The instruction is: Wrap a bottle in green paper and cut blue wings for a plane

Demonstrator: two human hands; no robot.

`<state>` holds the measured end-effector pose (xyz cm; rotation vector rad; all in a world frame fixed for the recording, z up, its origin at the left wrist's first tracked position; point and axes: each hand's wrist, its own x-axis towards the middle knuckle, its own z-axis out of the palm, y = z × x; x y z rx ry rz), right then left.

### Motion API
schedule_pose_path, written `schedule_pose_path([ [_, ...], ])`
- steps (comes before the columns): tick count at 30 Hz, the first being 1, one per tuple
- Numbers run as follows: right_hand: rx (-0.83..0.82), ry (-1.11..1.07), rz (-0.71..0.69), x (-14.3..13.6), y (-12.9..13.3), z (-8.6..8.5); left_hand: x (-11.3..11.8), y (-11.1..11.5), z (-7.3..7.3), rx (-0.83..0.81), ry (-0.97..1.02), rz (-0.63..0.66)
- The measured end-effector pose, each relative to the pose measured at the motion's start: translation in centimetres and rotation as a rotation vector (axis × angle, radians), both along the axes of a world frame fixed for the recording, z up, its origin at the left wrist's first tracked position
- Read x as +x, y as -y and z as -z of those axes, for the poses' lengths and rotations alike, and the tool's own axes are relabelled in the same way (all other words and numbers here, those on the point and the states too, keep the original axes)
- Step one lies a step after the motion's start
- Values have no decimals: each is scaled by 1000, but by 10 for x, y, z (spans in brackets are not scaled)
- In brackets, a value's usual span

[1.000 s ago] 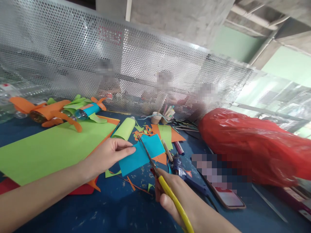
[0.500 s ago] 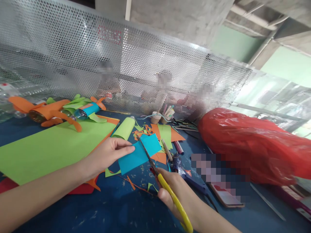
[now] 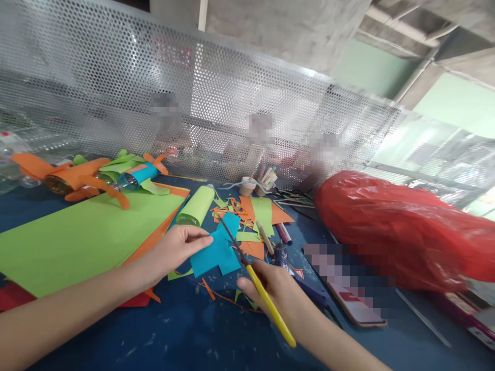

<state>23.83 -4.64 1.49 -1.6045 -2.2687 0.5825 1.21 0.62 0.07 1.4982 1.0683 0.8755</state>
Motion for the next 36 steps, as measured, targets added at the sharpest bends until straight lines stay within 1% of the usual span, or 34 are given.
schedule_pose_path([
  [3,138,251,200,4,-11,-2,8,9,11,75,-61,49],
  [6,207,388,297,10,-22,-3,18,24,18,134,-102,121],
  [8,216,432,325,13,-28,-3,23,33,22,142,-114,170],
  [10,215,482,340,14,-33,-3,26,37,25,142,-109,185],
  [12,205,528,343,11,-36,-3,27,37,29,134,-82,169],
  [16,164,607,329,-3,-39,-4,24,29,40,79,19,82],
  [19,134,643,306,-16,-39,-8,22,26,44,39,78,45],
  [21,127,648,283,-22,-40,-12,22,27,44,28,92,67],
  [23,139,625,223,-26,-42,-17,22,29,42,23,97,118],
  [24,149,599,166,-27,-43,-18,23,29,41,22,99,142],
  [26,164,519,0,-27,-47,-18,23,30,38,24,105,175],
  [28,163,432,-168,-26,-50,-13,23,31,36,27,112,185],
  [30,153,364,-258,-24,-54,-6,23,32,35,26,123,185],
  [33,157,291,-263,-18,-61,2,23,31,34,14,147,165],
  [36,181,232,-205,-9,-79,0,23,30,36,-15,183,127],
])
